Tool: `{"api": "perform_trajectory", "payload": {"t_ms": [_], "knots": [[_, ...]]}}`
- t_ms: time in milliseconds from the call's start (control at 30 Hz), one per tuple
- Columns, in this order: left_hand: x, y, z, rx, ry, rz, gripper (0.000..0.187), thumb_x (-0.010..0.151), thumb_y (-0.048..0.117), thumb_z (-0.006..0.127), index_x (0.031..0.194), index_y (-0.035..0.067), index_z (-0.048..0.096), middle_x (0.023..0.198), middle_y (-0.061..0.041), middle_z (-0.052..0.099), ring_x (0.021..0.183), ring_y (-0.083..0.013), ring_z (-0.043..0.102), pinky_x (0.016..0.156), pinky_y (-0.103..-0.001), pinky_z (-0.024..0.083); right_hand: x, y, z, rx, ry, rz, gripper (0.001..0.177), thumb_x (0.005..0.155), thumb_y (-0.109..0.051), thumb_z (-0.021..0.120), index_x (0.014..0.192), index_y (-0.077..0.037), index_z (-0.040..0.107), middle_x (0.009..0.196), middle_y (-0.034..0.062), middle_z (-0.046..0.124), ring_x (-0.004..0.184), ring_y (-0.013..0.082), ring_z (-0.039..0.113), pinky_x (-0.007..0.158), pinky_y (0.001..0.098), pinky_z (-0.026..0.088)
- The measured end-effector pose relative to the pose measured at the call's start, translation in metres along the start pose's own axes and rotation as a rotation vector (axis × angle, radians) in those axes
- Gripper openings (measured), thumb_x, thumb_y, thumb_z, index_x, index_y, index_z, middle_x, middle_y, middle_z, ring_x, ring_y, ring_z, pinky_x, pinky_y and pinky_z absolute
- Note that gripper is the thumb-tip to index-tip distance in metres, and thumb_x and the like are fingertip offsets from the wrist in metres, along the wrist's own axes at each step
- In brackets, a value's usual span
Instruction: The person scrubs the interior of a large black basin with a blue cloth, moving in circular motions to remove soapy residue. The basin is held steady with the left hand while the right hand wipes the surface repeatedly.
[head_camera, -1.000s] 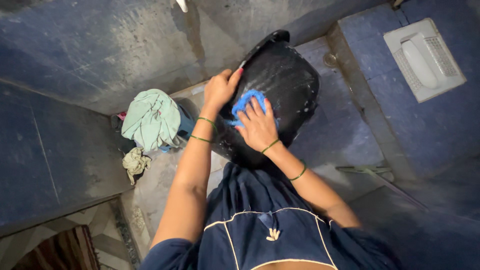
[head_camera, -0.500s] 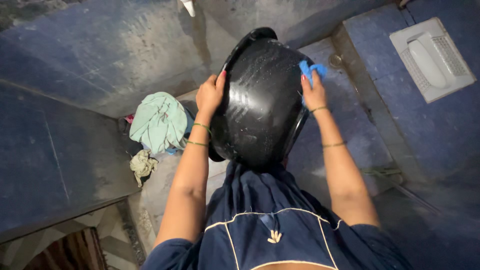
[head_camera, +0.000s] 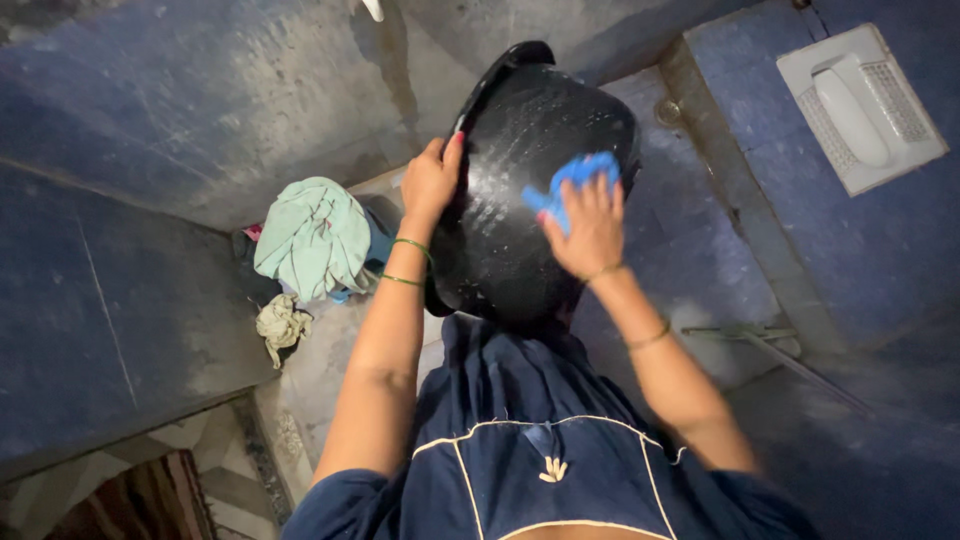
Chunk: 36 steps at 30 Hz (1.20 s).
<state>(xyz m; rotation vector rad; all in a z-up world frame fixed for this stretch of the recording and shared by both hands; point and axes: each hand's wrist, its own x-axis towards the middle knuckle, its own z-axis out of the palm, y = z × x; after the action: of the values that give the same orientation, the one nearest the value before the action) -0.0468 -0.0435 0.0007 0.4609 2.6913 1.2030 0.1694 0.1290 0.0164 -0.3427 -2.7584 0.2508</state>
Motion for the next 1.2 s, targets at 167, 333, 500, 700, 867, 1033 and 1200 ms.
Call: {"api": "perform_trajectory", "payload": {"t_ms": [167,333,500,700,867,1033,1200], "knots": [[-0.012,0.010,0.012,0.007,-0.040,0.005,0.056,0.098,0.062,0.046,0.099,0.010,0.066,0.095,-0.024,0.072,0.096,-0.0455,0.066,0.080,-0.054,0.050,0.063,0.069,0.007,0.121,-0.019,0.183,0.059,0.098,-0.048,0.061,0.138,-0.004,0.062,0.140,0.0249,0.059,0.137,0.0458,0.045,0.114,0.0566,0.034],[-0.019,0.003,0.001,0.017,-0.045,-0.031,0.057,0.098,0.064,0.044,0.100,0.012,0.066,0.096,-0.021,0.073,0.097,-0.0443,0.066,0.081,-0.053,0.049,0.063,0.037,0.003,0.003,-0.010,0.092,0.058,0.100,-0.047,0.064,0.138,-0.004,0.063,0.138,0.0241,0.060,0.136,0.0441,0.047,0.113,0.0592,0.034],[-0.025,0.002,0.004,-0.062,-0.046,-0.009,0.056,0.098,0.063,0.044,0.100,0.012,0.067,0.095,-0.021,0.073,0.095,-0.0446,0.067,0.079,-0.053,0.050,0.027,-0.062,0.007,-0.121,-0.103,-0.267,0.057,0.088,-0.047,0.070,0.127,-0.005,0.067,0.133,0.0251,0.062,0.137,0.0424,0.047,0.114,0.0651,0.025],[-0.031,0.010,0.021,-0.102,-0.071,0.020,0.058,0.099,0.062,0.044,0.095,0.010,0.069,0.090,-0.024,0.072,0.092,-0.0458,0.069,0.078,-0.054,0.051,0.072,-0.044,0.020,-0.074,-0.205,-0.220,0.054,0.090,-0.044,0.067,0.130,-0.008,0.063,0.139,0.0212,0.060,0.143,0.0396,0.045,0.118,0.0622,0.024],[-0.036,0.016,0.029,-0.052,-0.076,0.013,0.058,0.098,0.063,0.044,0.095,0.010,0.069,0.089,-0.025,0.072,0.092,-0.0471,0.068,0.078,-0.055,0.051,0.130,0.019,0.031,0.107,-0.184,-0.064,0.066,0.095,-0.050,0.063,0.142,-0.005,0.054,0.145,0.0252,0.053,0.140,0.0445,0.041,0.108,0.0637,0.026],[-0.039,0.014,0.017,-0.066,-0.074,-0.005,0.057,0.099,0.062,0.044,0.095,0.011,0.070,0.089,-0.025,0.072,0.091,-0.0476,0.067,0.077,-0.055,0.051,0.101,-0.017,0.046,-0.115,-0.175,-0.219,0.064,0.091,-0.047,0.064,0.138,-0.006,0.058,0.141,0.0225,0.057,0.141,0.0417,0.043,0.114,0.0632,0.024],[-0.042,0.015,0.016,-0.053,-0.038,-0.035,0.054,0.098,0.061,0.045,0.097,0.013,0.070,0.085,-0.024,0.072,0.087,-0.0480,0.068,0.075,-0.056,0.051,0.099,-0.024,0.042,-0.084,-0.248,-0.268,0.062,0.089,-0.046,0.064,0.136,-0.006,0.060,0.139,0.0202,0.059,0.142,0.0404,0.044,0.117,0.0614,0.025]]}}
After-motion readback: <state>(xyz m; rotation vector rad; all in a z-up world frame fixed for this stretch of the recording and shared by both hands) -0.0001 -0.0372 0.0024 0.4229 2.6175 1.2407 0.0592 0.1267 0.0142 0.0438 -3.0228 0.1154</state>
